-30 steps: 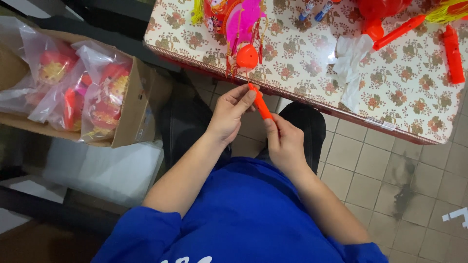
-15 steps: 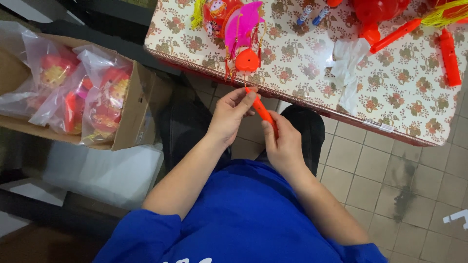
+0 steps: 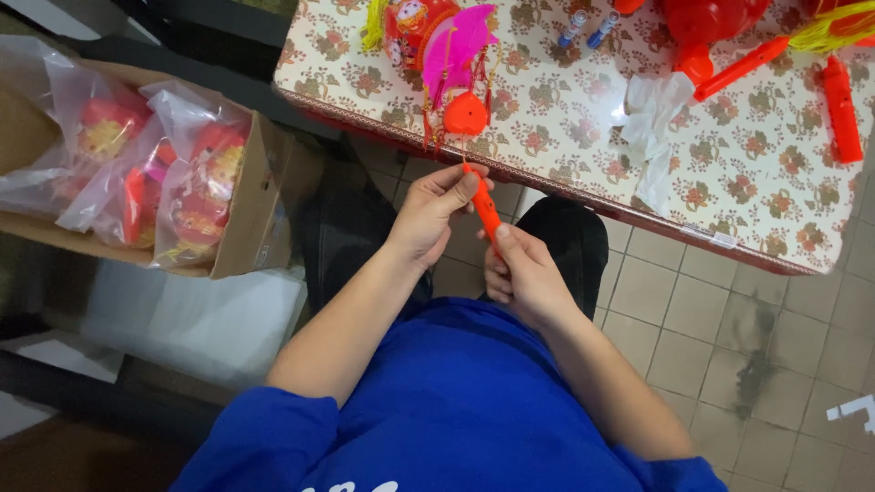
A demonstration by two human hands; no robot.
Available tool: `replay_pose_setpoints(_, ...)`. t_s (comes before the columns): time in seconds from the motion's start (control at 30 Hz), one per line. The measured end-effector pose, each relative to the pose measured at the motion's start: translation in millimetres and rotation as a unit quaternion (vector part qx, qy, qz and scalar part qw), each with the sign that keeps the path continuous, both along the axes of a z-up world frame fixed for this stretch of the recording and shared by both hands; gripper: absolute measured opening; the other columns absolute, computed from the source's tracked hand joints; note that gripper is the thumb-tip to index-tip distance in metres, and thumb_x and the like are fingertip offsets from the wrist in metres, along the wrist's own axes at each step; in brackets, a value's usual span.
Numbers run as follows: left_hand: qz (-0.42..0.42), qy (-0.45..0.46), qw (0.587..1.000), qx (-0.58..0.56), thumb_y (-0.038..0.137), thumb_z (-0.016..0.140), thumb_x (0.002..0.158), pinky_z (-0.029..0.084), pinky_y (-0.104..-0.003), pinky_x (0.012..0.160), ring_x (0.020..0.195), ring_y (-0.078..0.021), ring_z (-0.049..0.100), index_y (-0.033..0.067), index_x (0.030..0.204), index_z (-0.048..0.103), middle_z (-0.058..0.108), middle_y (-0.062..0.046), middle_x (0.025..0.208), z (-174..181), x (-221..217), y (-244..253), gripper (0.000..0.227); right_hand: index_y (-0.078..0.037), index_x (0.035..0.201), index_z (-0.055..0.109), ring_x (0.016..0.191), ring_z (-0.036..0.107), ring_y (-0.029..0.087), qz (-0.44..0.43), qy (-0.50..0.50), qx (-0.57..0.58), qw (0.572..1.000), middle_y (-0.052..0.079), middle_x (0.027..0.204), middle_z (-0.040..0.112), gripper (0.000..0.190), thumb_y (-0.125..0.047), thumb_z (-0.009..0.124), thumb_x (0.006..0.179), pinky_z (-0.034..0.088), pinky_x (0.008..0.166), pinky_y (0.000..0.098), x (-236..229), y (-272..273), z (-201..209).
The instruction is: Assembling decorative plastic lanterns by attaching sticks and batteries, then individually bagging them and packing them into a cardboard box.
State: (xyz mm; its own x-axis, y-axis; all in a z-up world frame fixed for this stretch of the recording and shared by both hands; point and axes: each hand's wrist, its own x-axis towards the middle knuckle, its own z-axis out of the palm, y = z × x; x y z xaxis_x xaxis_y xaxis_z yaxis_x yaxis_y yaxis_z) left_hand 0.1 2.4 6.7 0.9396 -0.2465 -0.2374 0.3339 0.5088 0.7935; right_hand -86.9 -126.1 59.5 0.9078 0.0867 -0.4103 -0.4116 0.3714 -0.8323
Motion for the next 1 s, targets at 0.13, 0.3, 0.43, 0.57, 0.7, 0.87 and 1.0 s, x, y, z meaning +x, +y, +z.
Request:
replay_pose_setpoints(0.13, -0.004, -0.063, 0.993, 0.097, 0.035, 0.081, 0.093, 0.058, -0.023, 0.069, 0.077, -0.0128, 0.070, 0.0043, 0.115, 0.077, 0.078, -0.013, 0.092, 23.6, 0.0, 12.2, 0.038, 0.000, 0.115, 0.065, 0.037, 0.052, 0.019, 0.041, -0.095, -0.204, 0.973, 0.006, 0.050, 0.049, 0.033, -0.023, 0.043, 0.111, 0.038, 0.034, 0.0274, 5.6, -14.2, -20.4)
replay_pose_setpoints(0.3, -0.009, -0.119, 0.974, 0.194, 0.036, 0.068, 0.102, 0.061, -0.030, 0.077, 0.095, -0.0177, 0.072, 0.0064, 0.118, 0.076, 0.079, -0.012, 0.102, 18.6, -9.0, 43.8, 0.035, 0.003, 0.120, 0.071, 0.076, 0.064, 0.038, -0.002, -0.288, -0.562, 0.775, 0.023, 0.081, 0.066, 0.023, -0.014, 0.062, 0.109, 0.051, 0.064, 0.0460, 24.2, -30.7, 21.2)
replay_pose_setpoints(0.43, -0.031, -0.191, 0.911, 0.363, 0.027, 0.068, 0.098, 0.061, -0.042, 0.084, 0.100, -0.0339, 0.074, 0.0073, 0.116, 0.077, 0.078, -0.016, 0.105, 7.4, -31.2, 95.4, 0.028, 0.007, 0.124, 0.072, 0.089, 0.064, 0.048, 0.007, -0.372, -0.675, 0.638, 0.026, 0.094, 0.066, 0.024, -0.010, 0.074, 0.107, 0.052, 0.077, 0.0526, 55.4, -59.6, 17.2)
replay_pose_setpoints(0.57, 0.021, -0.253, 0.814, 0.522, 0.025, 0.061, 0.099, 0.051, -0.038, 0.090, 0.093, -0.0277, 0.069, 0.0078, 0.112, 0.076, 0.077, -0.011, 0.104, -63.5, -66.3, 165.7, 0.026, -0.008, 0.116, 0.076, 0.098, 0.063, 0.043, 0.108, -0.372, -0.717, 0.580, 0.019, 0.104, 0.071, 0.013, -0.009, 0.064, 0.111, 0.043, 0.087, 0.0533, 77.9, -99.3, -4.5)
replay_pose_setpoints(0.7, 0.119, -0.269, 0.699, 0.652, 0.008, 0.061, 0.095, 0.052, -0.045, 0.084, 0.086, -0.0354, 0.065, 0.0015, 0.106, 0.074, 0.073, -0.015, 0.099, -134.7, -117.8, 238.1, 0.018, 0.006, 0.121, 0.076, 0.096, 0.061, 0.046, 0.065, -0.437, -0.711, 0.547, 0.024, 0.105, 0.066, 0.010, -0.004, 0.079, 0.121, 0.045, 0.086, 0.0528, 81.8, -101.4, -5.6)
replay_pose_setpoints(0.87, 0.099, -0.126, 0.587, 0.793, 0.022, 0.074, 0.082, 0.051, -0.050, 0.088, 0.107, -0.0382, 0.055, 0.0017, 0.128, 0.065, 0.063, -0.014, 0.118, -192.8, -169.7, 305.2, 0.051, 0.016, 0.147, 0.071, 0.106, 0.070, 0.046, 0.032, -0.404, -0.708, 0.578, 0.032, 0.121, 0.075, 0.029, 0.001, 0.066, 0.123, 0.053, 0.090, 0.0493, 80.8, -95.4, -22.1)
replay_pose_setpoints(1.0, -0.205, 0.143, 0.594, 0.765, 0.016, 0.068, 0.092, 0.019, -0.064, 0.121, 0.152, -0.0520, 0.000, 0.0025, 0.162, 0.001, -0.007, -0.025, 0.168, -174.2, -179.4, 318.0, 0.098, 0.017, 0.130, 0.074, 0.092, 0.072, 0.051, -0.016, -0.287, -0.796, 0.533, 0.037, 0.110, 0.075, 0.040, -0.023, 0.070, 0.136, 0.057, 0.076, 0.0527, 96.2, -121.5, -63.3)
